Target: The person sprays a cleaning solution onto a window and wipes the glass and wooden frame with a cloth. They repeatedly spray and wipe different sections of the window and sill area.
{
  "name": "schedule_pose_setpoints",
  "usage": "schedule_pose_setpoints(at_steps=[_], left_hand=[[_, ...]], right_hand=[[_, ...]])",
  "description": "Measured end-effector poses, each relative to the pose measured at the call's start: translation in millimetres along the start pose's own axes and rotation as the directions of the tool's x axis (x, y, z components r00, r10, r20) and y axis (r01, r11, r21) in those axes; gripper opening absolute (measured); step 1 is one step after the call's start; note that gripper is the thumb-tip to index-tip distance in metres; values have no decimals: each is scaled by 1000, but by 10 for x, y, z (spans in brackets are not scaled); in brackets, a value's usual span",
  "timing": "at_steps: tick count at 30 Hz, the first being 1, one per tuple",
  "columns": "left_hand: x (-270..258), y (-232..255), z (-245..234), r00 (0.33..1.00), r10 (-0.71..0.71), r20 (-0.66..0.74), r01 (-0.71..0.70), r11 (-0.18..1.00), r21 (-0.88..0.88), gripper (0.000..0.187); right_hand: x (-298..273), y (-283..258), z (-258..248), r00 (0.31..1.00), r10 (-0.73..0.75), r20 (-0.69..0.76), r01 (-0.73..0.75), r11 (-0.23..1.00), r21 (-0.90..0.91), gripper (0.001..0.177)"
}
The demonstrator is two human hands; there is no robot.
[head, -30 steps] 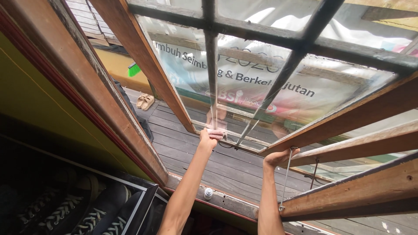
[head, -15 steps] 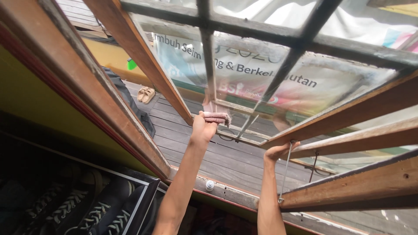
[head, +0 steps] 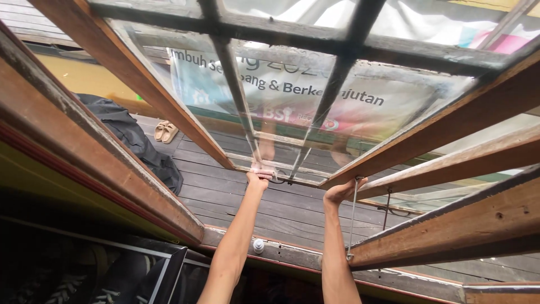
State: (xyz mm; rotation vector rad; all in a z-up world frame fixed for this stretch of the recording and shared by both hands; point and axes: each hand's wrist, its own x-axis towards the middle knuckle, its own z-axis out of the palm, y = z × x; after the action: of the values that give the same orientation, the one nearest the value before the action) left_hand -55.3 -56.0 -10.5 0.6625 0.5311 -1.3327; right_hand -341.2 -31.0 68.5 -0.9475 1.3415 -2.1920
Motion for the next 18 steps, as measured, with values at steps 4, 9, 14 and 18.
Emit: schedule_pose_setpoints(at_steps=[4, 9, 14, 18], left_hand=[[-231, -71, 167, 997, -35, -69, 31, 998, -52, 52], [-531, -44, 350, 993, -122, 8, 122, 993, 9, 48], [-558, -120, 474, 991, -133, 18, 133, 991, 1, 47], [49, -215, 288, 977, -176, 118, 175, 984, 19, 45]], right_hand=[[103, 277, -6, 1000, -14, -14, 15, 999, 35, 57], [111, 482, -65, 1000, -29, 7, 29, 1000, 6, 58], [72, 63, 77, 999, -52, -2, 52, 998, -19, 57], [50, -243, 179, 999, -45, -23, 45, 999, -9, 56]])
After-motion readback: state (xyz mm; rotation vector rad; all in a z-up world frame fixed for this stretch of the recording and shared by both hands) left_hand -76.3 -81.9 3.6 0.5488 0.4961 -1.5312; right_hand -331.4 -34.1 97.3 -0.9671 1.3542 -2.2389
